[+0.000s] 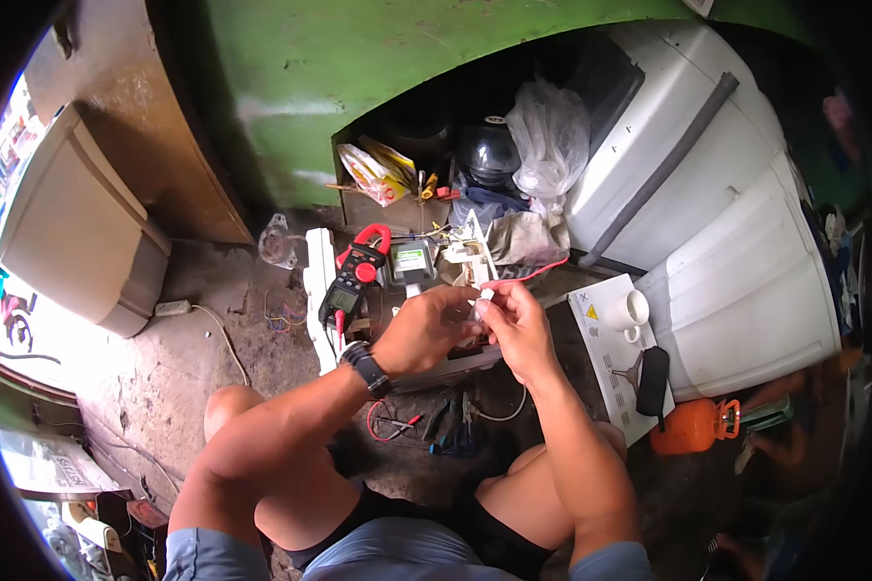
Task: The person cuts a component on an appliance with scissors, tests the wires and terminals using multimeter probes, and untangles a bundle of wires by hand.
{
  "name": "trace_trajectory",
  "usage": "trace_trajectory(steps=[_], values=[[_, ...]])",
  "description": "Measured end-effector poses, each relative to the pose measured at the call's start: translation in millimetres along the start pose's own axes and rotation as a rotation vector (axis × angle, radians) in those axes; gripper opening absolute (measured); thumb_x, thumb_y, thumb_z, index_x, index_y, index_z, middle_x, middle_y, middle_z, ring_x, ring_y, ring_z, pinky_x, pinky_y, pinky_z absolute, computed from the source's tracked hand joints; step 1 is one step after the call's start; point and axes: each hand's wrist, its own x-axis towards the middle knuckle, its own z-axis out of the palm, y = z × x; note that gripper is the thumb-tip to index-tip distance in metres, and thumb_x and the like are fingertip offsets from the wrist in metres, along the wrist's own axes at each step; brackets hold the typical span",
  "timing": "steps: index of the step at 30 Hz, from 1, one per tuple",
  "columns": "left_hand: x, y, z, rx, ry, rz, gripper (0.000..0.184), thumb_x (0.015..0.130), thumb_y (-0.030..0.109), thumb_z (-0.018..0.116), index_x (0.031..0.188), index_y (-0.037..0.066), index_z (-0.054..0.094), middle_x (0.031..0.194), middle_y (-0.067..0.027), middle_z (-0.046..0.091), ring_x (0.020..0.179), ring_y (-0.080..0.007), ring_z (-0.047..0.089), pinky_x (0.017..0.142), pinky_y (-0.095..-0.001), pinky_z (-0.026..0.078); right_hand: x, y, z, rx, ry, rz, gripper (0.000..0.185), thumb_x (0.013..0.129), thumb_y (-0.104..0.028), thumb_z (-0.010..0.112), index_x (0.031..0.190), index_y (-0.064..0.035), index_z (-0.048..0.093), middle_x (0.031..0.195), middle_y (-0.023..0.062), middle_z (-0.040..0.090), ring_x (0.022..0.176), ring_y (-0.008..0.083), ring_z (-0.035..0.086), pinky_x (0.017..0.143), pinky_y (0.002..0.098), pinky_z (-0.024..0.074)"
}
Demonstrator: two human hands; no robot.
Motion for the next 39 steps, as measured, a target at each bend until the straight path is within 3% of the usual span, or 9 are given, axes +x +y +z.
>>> trace_trajectory(steps=[10,12,16,21,25,28,31,34,39], values=[[-5.8,5.8,-11.3,-0.011,-0.120,-0.121,0.030,0.104,0.013,0.076,0.129,-0.002,0.069,0.109,-0.0086,0.079,0.100,-0.0113,0.073,0.090,-0.0311,0.060,3.3,10.4,-19.9,0.350,-0.074,0.000,0.023,0.109,-0.013,0.071,0.128,-0.0032,0.064,0.102,0.0033,0.070,0.083,0.0104,0.067,0.071,0.0259,0.0539],[-6.9,8.5,-8.0,-0.005,-0.054,-0.094,0.027,0.098,0.018,0.078,0.117,-0.001,0.075,0.097,-0.0138,0.083,0.092,-0.0211,0.079,0.087,-0.0372,0.061,1.2,7.2,-16.8,0.360,-0.078,0.004,0.023,0.109,-0.012,0.070,0.129,-0.0029,0.064,0.102,0.0036,0.070,0.082,0.0107,0.068,0.069,0.0262,0.0543],[-8.7,8.8,3.8,-0.031,0.000,-0.128,0.023,0.102,0.016,0.080,0.113,-0.002,0.071,0.099,-0.0090,0.080,0.091,-0.0112,0.075,0.082,-0.0309,0.060,-4.0,-1.8,-6.2,0.192,0.024,0.000,0.024,0.108,-0.014,0.071,0.127,-0.0015,0.062,0.103,0.0048,0.070,0.081,0.0097,0.067,0.065,0.0261,0.0542],[-12.9,6.7,15.2,0.214,0.160,0.124,0.026,0.097,0.020,0.084,0.109,0.000,0.073,0.096,-0.0134,0.078,0.089,-0.0204,0.079,0.079,-0.0347,0.061,-6.0,-7.7,-1.4,-0.098,0.102,0.038,0.019,0.106,-0.018,0.075,0.112,-0.0021,0.066,0.083,-0.0002,0.068,0.070,0.0061,0.062,0.060,0.0248,0.0510],[-12.4,13.8,17.0,0.261,0.178,0.144,0.027,0.099,0.022,0.083,0.109,0.000,0.073,0.096,-0.0137,0.079,0.088,-0.0221,0.080,0.079,-0.0367,0.062,-3.2,-2.0,0.5,-0.195,0.131,-0.005,0.018,0.106,-0.018,0.073,0.106,-0.0020,0.066,0.076,-0.0009,0.067,0.064,0.0057,0.059,0.058,0.0254,0.0484],[-12.5,22.3,15.2,0.168,0.115,-0.036,0.028,0.102,0.025,0.079,0.110,-0.001,0.074,0.097,-0.0155,0.080,0.087,-0.0235,0.081,0.079,-0.0385,0.062,-3.0,-3.4,2.5,-0.142,0.117,0.020,0.019,0.106,-0.019,0.070,0.106,-0.0009,0.066,0.078,0.0016,0.071,0.067,0.0069,0.062,0.060,0.0285,0.0492],[-11.7,21.6,17.4,0.181,0.128,-0.019,0.027,0.104,0.025,0.074,0.111,-0.001,0.075,0.097,-0.0177,0.081,0.087,-0.0260,0.082,0.079,-0.0395,0.062,-0.3,1.0,1.0,-0.284,0.114,0.011,0.022,0.107,-0.021,0.069,0.109,0.0000,0.064,0.080,0.0071,0.072,0.069,0.0132,0.066,0.064,0.0349,0.0530],[-12.1,18.2,19.6,0.257,0.122,-0.035,0.025,0.104,0.023,0.070,0.113,0.000,0.075,0.096,-0.0190,0.082,0.089,-0.0294,0.082,0.080,-0.0403,0.062,-1.9,4.3,3.9,-0.455,0.082,-0.042,0.024,0.109,-0.022,0.065,0.113,0.0011,0.060,0.088,0.0182,0.072,0.076,0.0275,0.070,0.072,0.0433,0.0554],[-12.6,19.0,16.7,0.164,0.096,-0.009,0.024,0.104,0.022,0.069,0.113,0.001,0.075,0.095,-0.0190,0.081,0.090,-0.0324,0.082,0.080,-0.0411,0.061,-1.2,5.5,0.9,-0.412,0.048,-0.014,0.022,0.109,-0.021,0.062,0.112,0.0010,0.060,0.089,0.0181,0.071,0.078,0.0276,0.070,0.073,0.0435,0.0553]])
